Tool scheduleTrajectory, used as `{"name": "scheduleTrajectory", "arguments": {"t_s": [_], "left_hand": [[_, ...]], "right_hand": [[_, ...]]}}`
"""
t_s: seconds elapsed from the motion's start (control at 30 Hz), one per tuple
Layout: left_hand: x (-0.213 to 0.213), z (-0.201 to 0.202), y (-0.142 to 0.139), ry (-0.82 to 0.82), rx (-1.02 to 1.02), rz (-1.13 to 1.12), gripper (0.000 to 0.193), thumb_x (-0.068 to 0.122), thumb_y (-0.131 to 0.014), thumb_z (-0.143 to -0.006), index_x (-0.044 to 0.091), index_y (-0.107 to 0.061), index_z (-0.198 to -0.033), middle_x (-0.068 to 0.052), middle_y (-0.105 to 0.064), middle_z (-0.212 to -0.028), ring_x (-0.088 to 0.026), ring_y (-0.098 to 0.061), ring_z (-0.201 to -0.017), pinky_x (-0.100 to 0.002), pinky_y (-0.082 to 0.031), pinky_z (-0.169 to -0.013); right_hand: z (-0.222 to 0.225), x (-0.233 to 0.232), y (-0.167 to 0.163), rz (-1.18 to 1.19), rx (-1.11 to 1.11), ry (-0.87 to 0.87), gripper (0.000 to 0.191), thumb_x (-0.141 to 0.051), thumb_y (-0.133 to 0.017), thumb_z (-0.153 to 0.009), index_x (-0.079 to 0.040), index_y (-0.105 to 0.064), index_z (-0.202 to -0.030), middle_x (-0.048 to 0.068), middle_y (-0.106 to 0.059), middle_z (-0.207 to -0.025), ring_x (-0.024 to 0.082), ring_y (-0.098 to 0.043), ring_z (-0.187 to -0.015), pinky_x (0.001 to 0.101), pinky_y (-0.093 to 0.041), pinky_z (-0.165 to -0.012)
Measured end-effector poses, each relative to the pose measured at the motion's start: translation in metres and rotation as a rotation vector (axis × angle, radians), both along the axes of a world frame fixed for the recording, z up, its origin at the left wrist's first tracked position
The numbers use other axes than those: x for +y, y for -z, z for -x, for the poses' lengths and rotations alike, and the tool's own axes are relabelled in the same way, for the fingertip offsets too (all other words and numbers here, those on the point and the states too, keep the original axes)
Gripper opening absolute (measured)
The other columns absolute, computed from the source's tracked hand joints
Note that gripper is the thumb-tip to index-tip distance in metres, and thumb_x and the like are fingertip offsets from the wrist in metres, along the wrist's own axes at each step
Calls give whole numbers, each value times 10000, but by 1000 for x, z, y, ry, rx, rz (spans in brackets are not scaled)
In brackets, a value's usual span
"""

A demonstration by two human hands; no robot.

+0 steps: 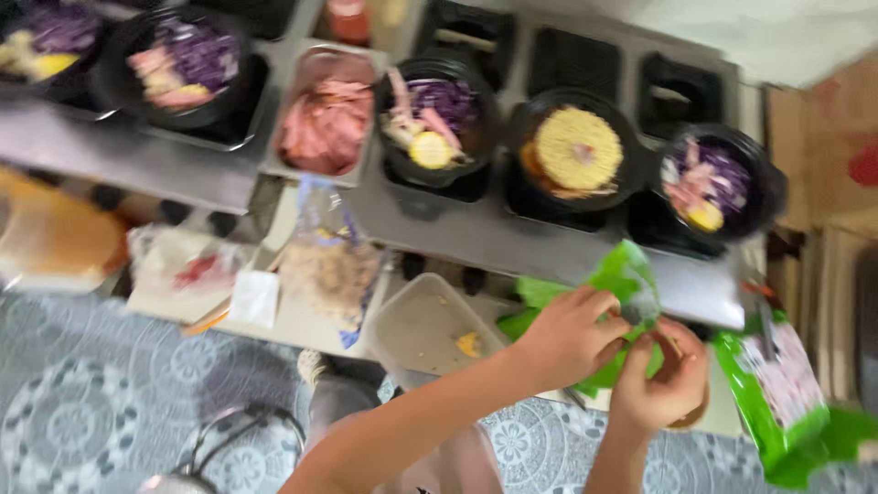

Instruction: The person assembles multiple food containers by adding ingredients including enoki mushrooms, meatballs, corn, and ham. They place each ingredient into black bowls containing purple cabbage and instant noodles, then arrange the filled containers on the counter.

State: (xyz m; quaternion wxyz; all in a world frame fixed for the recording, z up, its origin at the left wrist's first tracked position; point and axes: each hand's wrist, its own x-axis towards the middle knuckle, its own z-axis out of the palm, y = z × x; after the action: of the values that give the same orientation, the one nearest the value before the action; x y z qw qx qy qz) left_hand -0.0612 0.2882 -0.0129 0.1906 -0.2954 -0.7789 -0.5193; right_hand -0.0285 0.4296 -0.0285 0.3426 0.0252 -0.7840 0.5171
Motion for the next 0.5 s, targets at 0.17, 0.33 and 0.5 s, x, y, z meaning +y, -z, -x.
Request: {"name": "scheduleTrajectory", "arguments": {"t_s": [0.17, 0.33, 0.5], "left_hand": [[-133, -1, -4, -315, -111, -17, 248, 86, -731, -764, 89, -723, -1012, -97, -691, -1076, -343, -637, -1018, -430, -538, -892], [-271, -15, 8, -806, -178, -164, 120, 79, -725, -881, 53, -738, -997, -106, -707, -973, -275, -667, -914, -370, -534, -809], [-357, -6, 46, -948, -398, -294, 119, 47, -697, -861, 38, -742, -971, -97, -697, -876, -197, -653, -712, -310, -521, -644]], "right_hand": [[32, -129, -12, -38, -76, -270, 141, 18, -662, -984, -17, -646, -1120, 62, -642, -1138, 160, -632, -997, 276, -537, -881], [106, -286, 2, -121, -46, -634, 154, 15, -696, -925, -39, -697, -1070, 105, -699, -1003, 185, -683, -891, 287, -554, -791], [201, -424, 34, -318, -245, -701, 298, -55, -751, -825, -23, -693, -1116, 167, -706, -1030, 305, -716, -965, 395, -581, -853]]}}
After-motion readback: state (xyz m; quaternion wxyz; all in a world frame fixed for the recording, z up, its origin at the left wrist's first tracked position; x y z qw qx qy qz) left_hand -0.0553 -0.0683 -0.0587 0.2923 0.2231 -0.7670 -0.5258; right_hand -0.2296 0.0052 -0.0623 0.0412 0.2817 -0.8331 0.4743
